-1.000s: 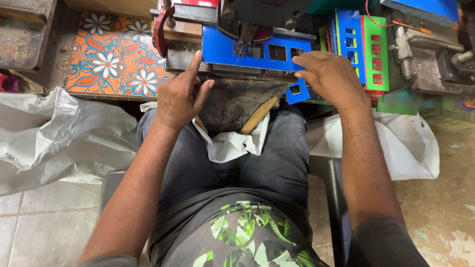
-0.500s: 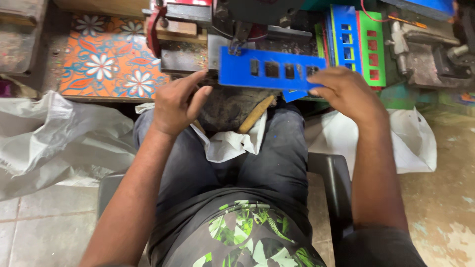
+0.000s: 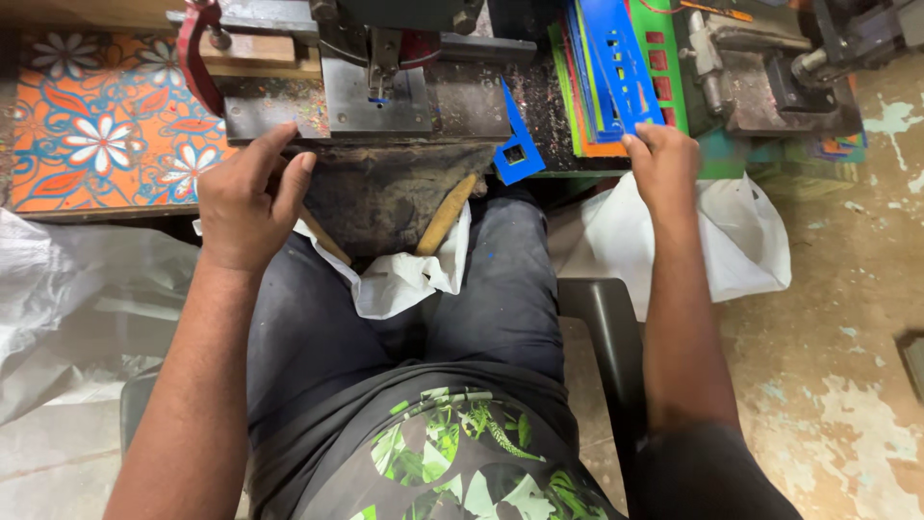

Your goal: The person uses a press machine to cut rectangular frames from blue and green plastic sheets. They place each sheet under the press, operate the lever, remove the cut frame, and stack it with others. The process repeats with multiple sheets of different colors.

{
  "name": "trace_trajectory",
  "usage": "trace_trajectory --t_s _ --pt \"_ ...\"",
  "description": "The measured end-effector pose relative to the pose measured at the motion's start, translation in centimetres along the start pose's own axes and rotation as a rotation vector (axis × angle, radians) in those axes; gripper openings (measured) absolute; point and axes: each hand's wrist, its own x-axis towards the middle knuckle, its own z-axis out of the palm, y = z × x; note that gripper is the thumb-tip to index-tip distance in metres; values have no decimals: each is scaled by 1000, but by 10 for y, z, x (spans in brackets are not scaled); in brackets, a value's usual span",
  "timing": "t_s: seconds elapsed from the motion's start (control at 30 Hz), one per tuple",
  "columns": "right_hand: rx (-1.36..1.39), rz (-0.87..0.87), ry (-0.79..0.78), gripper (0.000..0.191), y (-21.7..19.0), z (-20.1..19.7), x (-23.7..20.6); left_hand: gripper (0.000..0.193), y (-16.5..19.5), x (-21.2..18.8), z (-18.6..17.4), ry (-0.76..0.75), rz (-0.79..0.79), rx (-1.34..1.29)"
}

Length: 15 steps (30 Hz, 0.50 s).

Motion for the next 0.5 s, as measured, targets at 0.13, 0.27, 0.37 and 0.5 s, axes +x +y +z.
trace_trajectory --t_s 0.13,0.27,0.37,0.5 --pt "-63 79 30 24 1 33 34 29 1 3 -1 -1 6 -7" --pt "-125 191 22 31 8 58 51 30 1 5 -1 -7 3 -8" --pt "-181 223 64 25 8 72 50 30 0 5 -1 -15 8 0" --pt "-174 38 366 47 -1 83 40 30 -2 6 0 -15 6 -5"
